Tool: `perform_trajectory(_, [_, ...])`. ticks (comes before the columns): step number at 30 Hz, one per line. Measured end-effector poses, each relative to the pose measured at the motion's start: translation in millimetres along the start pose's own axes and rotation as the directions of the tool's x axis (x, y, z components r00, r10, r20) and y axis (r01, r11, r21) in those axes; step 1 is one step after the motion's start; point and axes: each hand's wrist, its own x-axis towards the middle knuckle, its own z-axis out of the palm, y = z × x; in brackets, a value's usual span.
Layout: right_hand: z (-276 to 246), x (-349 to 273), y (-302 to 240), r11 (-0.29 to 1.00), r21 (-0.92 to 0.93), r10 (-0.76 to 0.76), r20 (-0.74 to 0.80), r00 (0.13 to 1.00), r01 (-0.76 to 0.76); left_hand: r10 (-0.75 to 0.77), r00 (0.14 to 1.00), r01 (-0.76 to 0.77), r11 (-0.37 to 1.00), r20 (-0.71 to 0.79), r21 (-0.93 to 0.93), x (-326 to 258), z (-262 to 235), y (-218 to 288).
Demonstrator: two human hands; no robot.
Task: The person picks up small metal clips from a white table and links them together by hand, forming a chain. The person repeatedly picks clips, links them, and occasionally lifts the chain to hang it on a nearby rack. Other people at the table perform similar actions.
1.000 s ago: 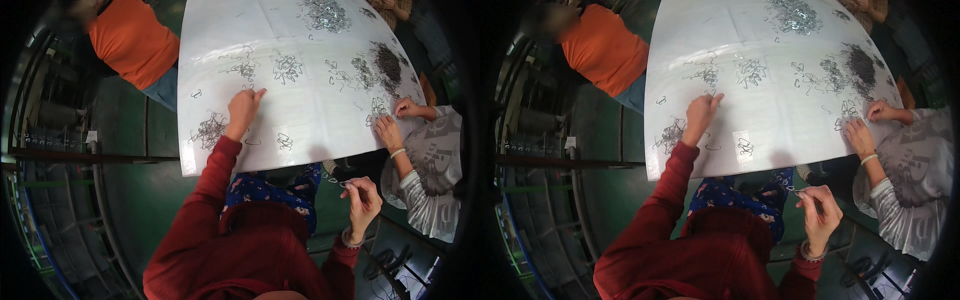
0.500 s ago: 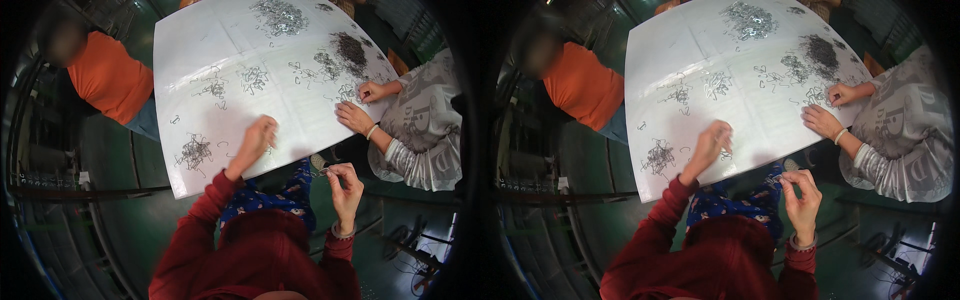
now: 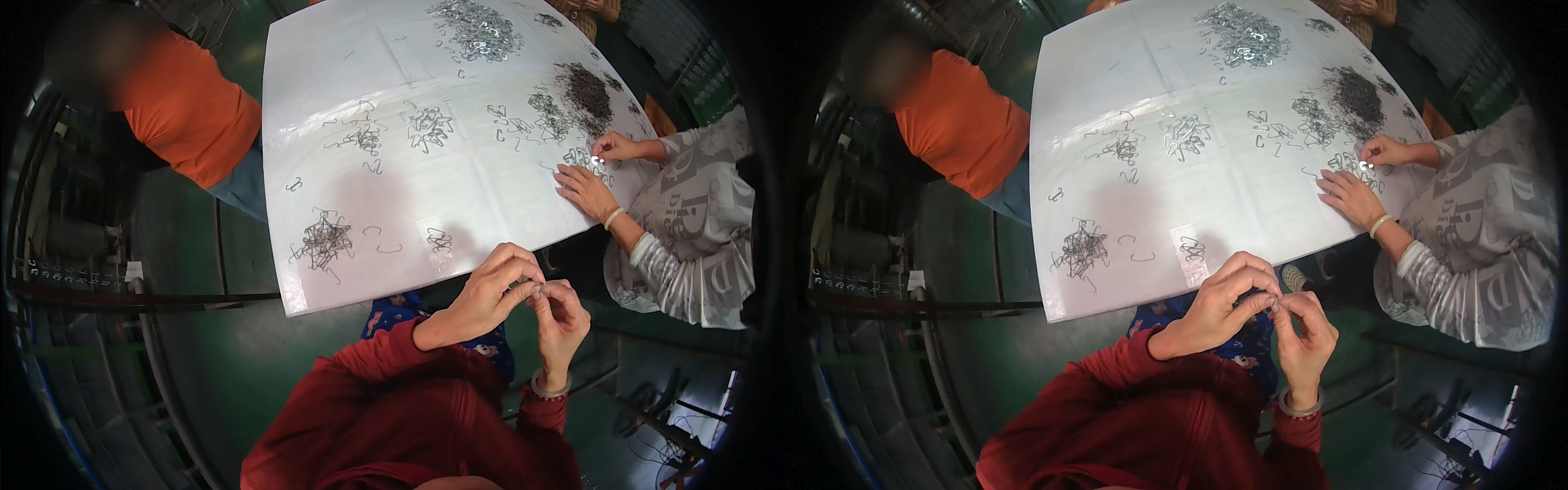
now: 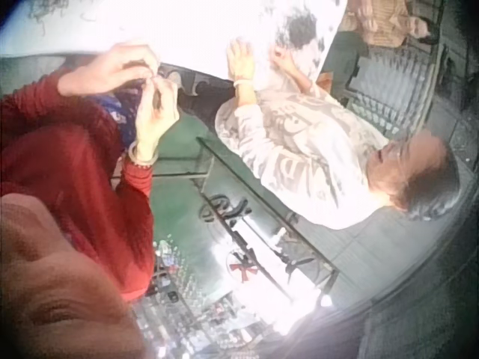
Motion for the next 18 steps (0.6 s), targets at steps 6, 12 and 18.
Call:
perform_trajectory(6, [-18.3, 25.9, -8.6, 0.982, -0.120, -0.138, 0.080, 0.987, 0.147, 0.084, 0.996, -0.084, 0.996, 0.008, -0.006, -0.5, -9.7, -7.1])
perform_trajectory(12, [19.5, 130.5, 50.8, 0.989, -0.124, 0.112, 0.261, 0.959, -0.082, 0.087, 0.996, -0.089, 0.995, 0.034, 0.055, -6.7, -11.1, -18.3])
perform_trajectory(18, [178.0, 245.6, 183.7, 0.869, -0.448, -0.071, 0.310, 0.948, 0.212, 0.032, 0.998, -0.035, 0.998, 0.058, 0.053, -14.6, -6.1, -16.6])
